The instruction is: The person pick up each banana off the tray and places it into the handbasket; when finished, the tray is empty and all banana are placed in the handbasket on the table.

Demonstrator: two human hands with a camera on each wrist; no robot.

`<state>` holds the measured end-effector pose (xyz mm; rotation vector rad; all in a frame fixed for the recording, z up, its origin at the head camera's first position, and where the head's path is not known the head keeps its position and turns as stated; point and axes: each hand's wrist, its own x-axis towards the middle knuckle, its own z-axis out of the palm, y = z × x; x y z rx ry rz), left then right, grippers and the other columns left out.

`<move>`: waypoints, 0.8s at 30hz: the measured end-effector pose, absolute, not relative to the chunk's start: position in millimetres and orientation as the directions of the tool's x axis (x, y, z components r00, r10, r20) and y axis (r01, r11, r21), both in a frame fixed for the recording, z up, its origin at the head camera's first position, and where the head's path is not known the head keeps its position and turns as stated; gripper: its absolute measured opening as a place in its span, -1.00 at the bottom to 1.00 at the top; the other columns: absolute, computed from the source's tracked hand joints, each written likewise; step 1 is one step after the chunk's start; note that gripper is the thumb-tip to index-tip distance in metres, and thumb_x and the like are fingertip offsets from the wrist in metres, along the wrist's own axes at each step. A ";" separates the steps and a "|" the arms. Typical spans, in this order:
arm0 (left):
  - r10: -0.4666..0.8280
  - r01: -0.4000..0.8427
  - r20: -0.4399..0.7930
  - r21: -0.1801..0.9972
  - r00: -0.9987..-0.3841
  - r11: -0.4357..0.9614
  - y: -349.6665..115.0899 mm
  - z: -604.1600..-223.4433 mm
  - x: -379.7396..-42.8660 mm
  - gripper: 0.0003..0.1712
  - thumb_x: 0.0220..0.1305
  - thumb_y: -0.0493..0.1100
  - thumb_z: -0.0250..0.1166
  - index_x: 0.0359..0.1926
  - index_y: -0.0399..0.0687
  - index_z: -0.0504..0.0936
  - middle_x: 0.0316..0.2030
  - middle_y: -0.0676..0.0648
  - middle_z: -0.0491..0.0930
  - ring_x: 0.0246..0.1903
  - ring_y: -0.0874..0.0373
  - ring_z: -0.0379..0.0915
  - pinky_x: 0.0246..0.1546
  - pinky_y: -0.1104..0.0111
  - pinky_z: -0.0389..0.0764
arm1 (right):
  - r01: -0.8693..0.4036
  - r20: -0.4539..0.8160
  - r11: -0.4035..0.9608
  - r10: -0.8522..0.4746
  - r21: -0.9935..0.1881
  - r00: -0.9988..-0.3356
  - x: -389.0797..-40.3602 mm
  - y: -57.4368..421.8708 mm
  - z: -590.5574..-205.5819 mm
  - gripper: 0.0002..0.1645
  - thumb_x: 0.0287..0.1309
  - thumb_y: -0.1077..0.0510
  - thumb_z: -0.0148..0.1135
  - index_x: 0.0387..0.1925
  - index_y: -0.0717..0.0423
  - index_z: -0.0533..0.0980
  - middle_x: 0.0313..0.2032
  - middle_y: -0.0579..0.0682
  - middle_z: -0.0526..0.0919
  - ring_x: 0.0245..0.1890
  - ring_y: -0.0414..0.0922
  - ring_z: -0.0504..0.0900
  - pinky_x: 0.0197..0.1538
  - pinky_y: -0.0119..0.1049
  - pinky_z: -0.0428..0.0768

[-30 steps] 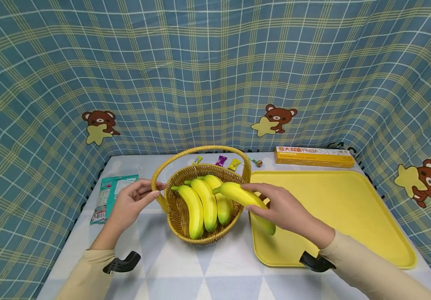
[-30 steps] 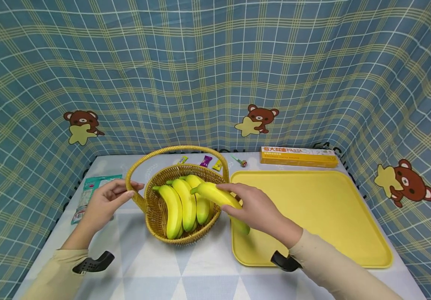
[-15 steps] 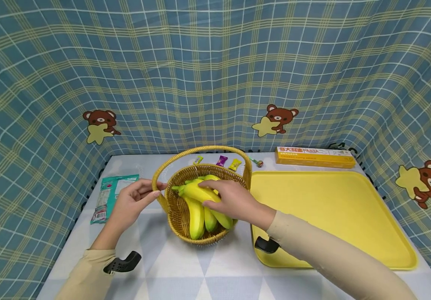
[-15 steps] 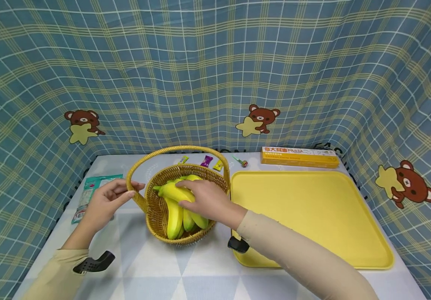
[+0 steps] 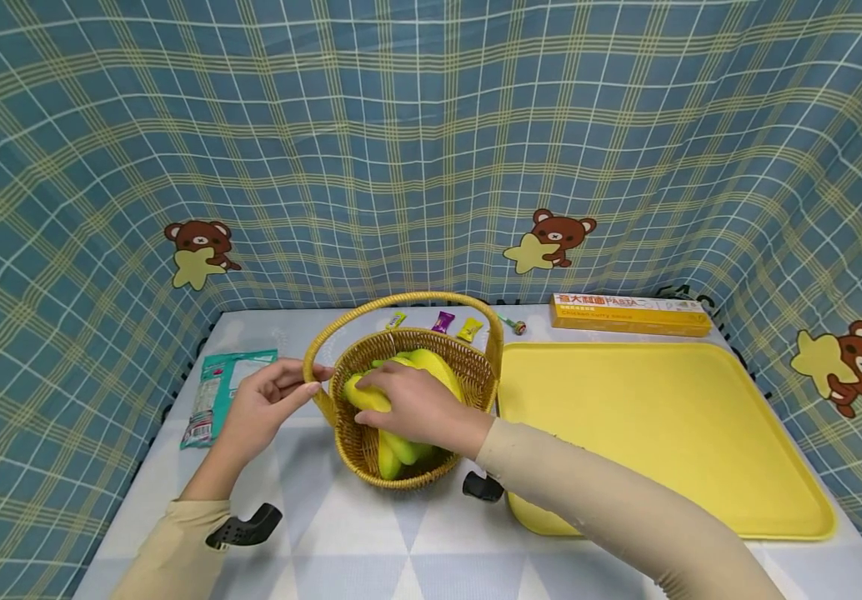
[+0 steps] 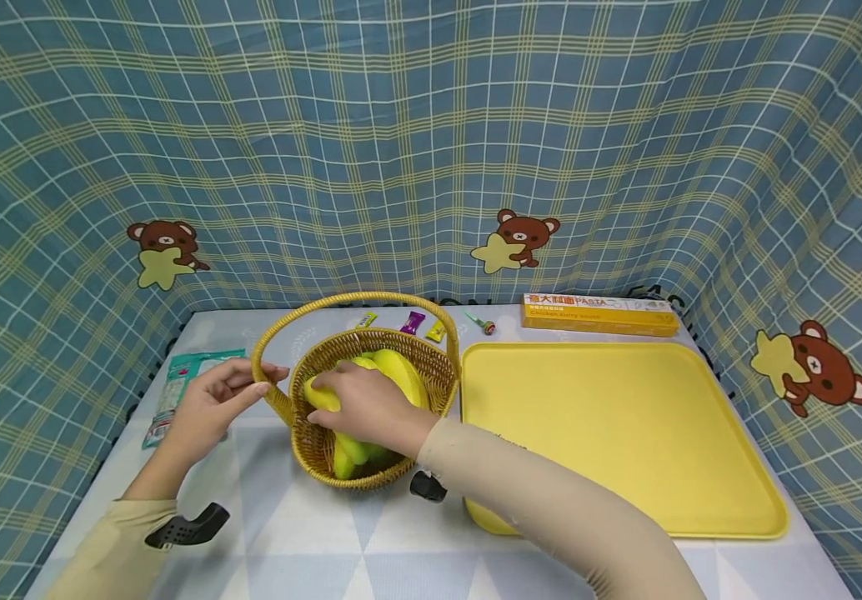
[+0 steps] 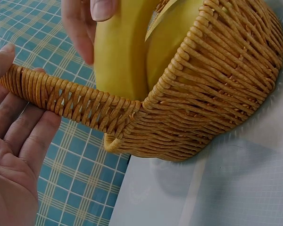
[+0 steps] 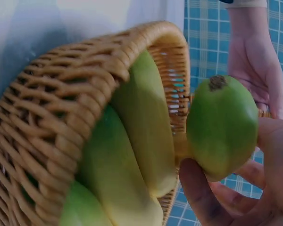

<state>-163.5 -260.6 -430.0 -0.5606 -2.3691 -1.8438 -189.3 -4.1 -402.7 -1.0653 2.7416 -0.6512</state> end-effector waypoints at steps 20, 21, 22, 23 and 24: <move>0.211 0.316 0.271 0.923 -0.939 0.220 -257.9 -427.6 -161.8 -0.75 0.47 -0.30 0.24 0.09 -0.32 0.59 0.05 -0.10 0.71 0.06 0.18 0.64 0.05 0.42 0.66 | -0.642 -0.131 0.519 -0.824 -0.565 -0.551 -190.7 13.5 -409.7 -0.27 0.36 -0.16 0.29 0.48 -0.18 0.36 0.41 -0.12 0.42 0.44 -0.12 0.31 0.46 -0.19 0.33; 0.211 0.316 0.271 0.923 -0.939 0.219 -258.0 -427.8 -162.0 -0.75 0.47 -0.30 0.24 0.09 -0.32 0.59 0.04 -0.09 0.71 0.06 0.17 0.64 0.05 0.42 0.66 | -0.642 -0.136 0.521 -0.824 -0.562 -0.550 -191.0 13.4 -410.4 -0.27 0.37 -0.17 0.28 0.49 -0.19 0.34 0.42 -0.12 0.41 0.45 -0.12 0.31 0.46 -0.19 0.33; 0.213 0.318 0.272 0.923 -0.938 0.218 -258.3 -427.9 -162.1 -0.75 0.48 -0.30 0.23 0.09 -0.33 0.59 0.04 -0.09 0.71 0.06 0.18 0.64 0.05 0.42 0.66 | -0.641 -0.139 0.527 -0.821 -0.558 -0.554 -190.9 12.8 -410.7 -0.27 0.37 -0.17 0.28 0.49 -0.20 0.34 0.42 -0.11 0.40 0.45 -0.11 0.30 0.46 -0.18 0.33; 0.214 0.319 0.274 0.922 -0.938 0.218 -258.4 -428.1 -162.1 -0.75 0.48 -0.30 0.23 0.08 -0.33 0.58 0.04 -0.08 0.71 0.06 0.18 0.64 0.05 0.42 0.66 | -0.644 -0.137 0.534 -0.816 -0.547 -0.561 -190.7 11.7 -411.8 -0.27 0.37 -0.19 0.27 0.49 -0.21 0.33 0.42 -0.11 0.41 0.44 -0.11 0.31 0.46 -0.17 0.34; 0.214 0.320 0.275 0.922 -0.937 0.218 -258.4 -428.2 -162.3 -0.76 0.47 -0.30 0.23 0.08 -0.34 0.59 0.04 -0.08 0.71 0.06 0.18 0.64 0.05 0.42 0.66 | -0.645 -0.133 0.544 -0.810 -0.537 -0.572 -190.2 10.2 -412.8 -0.27 0.37 -0.21 0.27 0.49 -0.22 0.34 0.41 -0.11 0.42 0.43 -0.11 0.33 0.44 -0.17 0.36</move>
